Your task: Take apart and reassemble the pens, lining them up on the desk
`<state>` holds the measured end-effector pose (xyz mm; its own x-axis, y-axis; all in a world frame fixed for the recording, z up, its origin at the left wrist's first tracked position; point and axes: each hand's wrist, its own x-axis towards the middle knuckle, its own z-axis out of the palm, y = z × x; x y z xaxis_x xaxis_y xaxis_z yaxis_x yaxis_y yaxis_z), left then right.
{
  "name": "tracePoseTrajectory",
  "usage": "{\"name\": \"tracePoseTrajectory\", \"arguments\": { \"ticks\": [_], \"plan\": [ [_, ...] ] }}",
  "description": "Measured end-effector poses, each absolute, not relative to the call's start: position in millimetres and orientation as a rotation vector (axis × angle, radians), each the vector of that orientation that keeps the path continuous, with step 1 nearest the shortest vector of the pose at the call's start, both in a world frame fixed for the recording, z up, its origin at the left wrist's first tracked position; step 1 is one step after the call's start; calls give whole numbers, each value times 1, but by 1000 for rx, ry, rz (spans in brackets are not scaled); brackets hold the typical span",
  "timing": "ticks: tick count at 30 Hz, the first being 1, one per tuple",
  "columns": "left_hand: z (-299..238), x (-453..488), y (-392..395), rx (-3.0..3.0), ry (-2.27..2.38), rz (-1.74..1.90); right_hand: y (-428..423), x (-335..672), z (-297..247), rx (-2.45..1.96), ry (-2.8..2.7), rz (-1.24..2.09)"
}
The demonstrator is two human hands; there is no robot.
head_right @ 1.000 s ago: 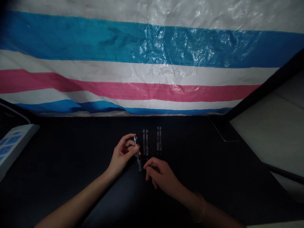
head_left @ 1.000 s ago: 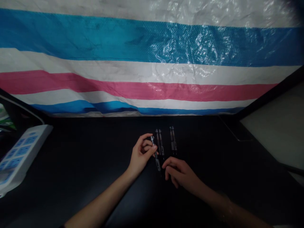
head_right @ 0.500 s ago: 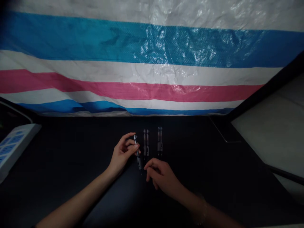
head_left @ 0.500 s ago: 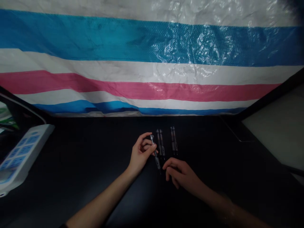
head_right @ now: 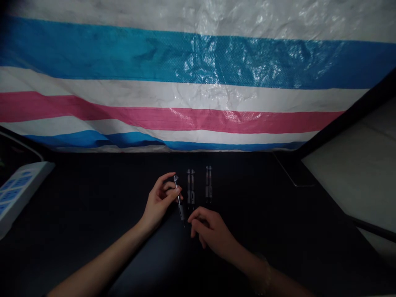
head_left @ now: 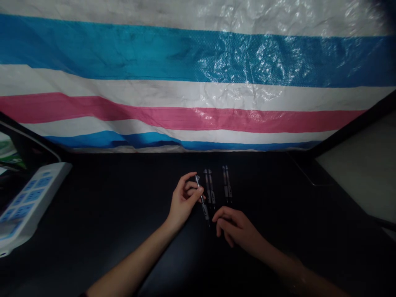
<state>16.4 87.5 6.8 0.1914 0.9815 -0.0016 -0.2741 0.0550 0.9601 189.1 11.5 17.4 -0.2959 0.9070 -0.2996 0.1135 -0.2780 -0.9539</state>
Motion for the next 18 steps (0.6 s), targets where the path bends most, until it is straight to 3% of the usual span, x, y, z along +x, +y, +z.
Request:
{"name": "tracePoseTrajectory", "arguments": {
  "ticks": [18],
  "plan": [
    [7,14,96,1058,880,1198,11,189,15,-1319,-1344,1642]
  ]
}}
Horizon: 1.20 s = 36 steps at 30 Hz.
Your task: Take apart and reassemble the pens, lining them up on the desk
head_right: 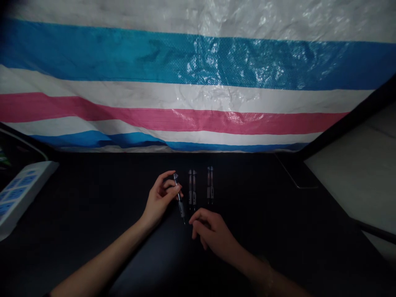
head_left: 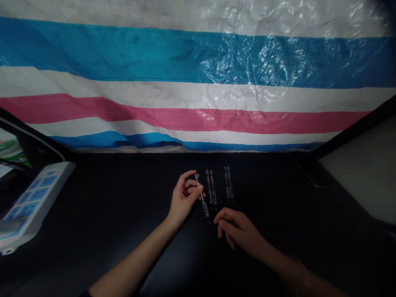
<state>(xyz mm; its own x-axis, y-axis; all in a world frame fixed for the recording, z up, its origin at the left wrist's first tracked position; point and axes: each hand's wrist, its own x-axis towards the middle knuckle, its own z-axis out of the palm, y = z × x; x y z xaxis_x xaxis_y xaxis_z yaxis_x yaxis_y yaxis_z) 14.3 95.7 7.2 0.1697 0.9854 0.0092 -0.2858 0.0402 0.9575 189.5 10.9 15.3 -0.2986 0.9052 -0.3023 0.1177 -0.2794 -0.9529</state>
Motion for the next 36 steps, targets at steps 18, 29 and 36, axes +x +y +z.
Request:
{"name": "tracePoseTrajectory", "arguments": {
  "ticks": [18,29,36],
  "plan": [
    [0,10,109,1252,976,1171,11,190,17,-1325,-1366,1656],
    [-9,7,107,1569,1027,1082,11,189,14,-1302,-1365,1656],
    [-6,8,100,1855,1002,1041,10,191,19,-1311,-1391,1636]
  ]
}}
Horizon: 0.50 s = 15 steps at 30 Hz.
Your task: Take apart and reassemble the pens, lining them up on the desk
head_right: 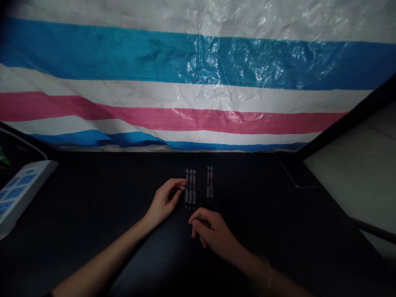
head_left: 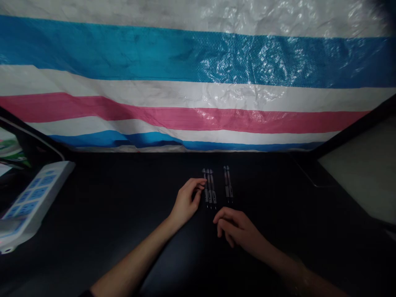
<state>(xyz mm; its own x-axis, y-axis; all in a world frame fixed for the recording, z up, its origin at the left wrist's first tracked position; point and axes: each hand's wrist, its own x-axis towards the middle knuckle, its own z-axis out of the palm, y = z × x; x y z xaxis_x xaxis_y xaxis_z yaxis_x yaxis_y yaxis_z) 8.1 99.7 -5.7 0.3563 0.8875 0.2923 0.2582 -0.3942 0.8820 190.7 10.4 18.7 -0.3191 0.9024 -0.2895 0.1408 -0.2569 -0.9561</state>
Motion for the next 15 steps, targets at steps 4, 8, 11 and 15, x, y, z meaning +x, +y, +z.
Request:
{"name": "tracePoseTrajectory", "arguments": {
  "ticks": [4,8,11,15],
  "plan": [
    [-6,7,98,1861,1034,1059,14,202,27,-1430,-1611,1273],
    [-4,7,95,1878,1038,1049,25,222,31,-1588,-1852,638],
    [-4,6,92,1877,1059,1040,32,234,30,-1540,-2062,300],
    [-4,6,90,1873,1067,1029,35,239,24,-1407,-2387,87]
  ]
}}
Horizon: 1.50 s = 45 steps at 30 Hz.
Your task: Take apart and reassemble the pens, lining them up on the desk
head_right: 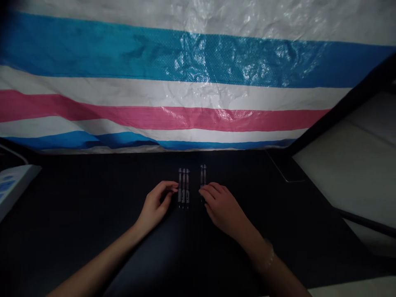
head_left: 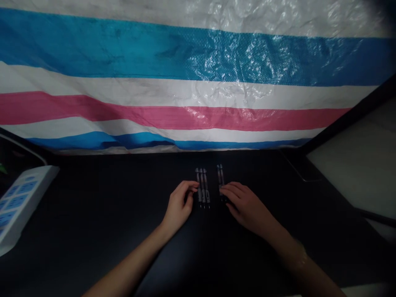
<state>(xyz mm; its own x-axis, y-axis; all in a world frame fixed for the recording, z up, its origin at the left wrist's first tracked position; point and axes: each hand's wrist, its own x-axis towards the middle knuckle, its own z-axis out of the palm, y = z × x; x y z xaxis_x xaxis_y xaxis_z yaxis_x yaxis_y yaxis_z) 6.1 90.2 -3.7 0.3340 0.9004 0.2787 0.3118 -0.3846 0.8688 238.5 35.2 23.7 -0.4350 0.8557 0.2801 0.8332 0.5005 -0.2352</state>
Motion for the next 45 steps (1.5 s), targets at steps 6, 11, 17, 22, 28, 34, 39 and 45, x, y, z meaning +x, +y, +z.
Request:
{"name": "tracePoseTrajectory", "arguments": {
  "ticks": [6,11,17,22,28,34,39,45],
  "plan": [
    [5,13,79,1838,1087,1108,34,232,12,-1278,-2577,-152],
    [16,22,54,1895,969,1150,36,227,12,-1176,-2589,-317],
    [15,25,31,2055,725,1039,40,226,8,-1058,-2541,-325],
    [14,25,27,2093,675,1004,42,230,10,-953,-2453,-191],
    [19,30,24,1964,742,912,32,229,21,-1029,-1958,157],
    [26,34,21,1660,867,793,20,219,31,-1139,-1160,301],
    [22,32,25,1434,915,798,15,212,34,-1028,-816,611],
    [15,25,20,1377,905,1070,-1,200,29,-964,-808,847]
  ]
}}
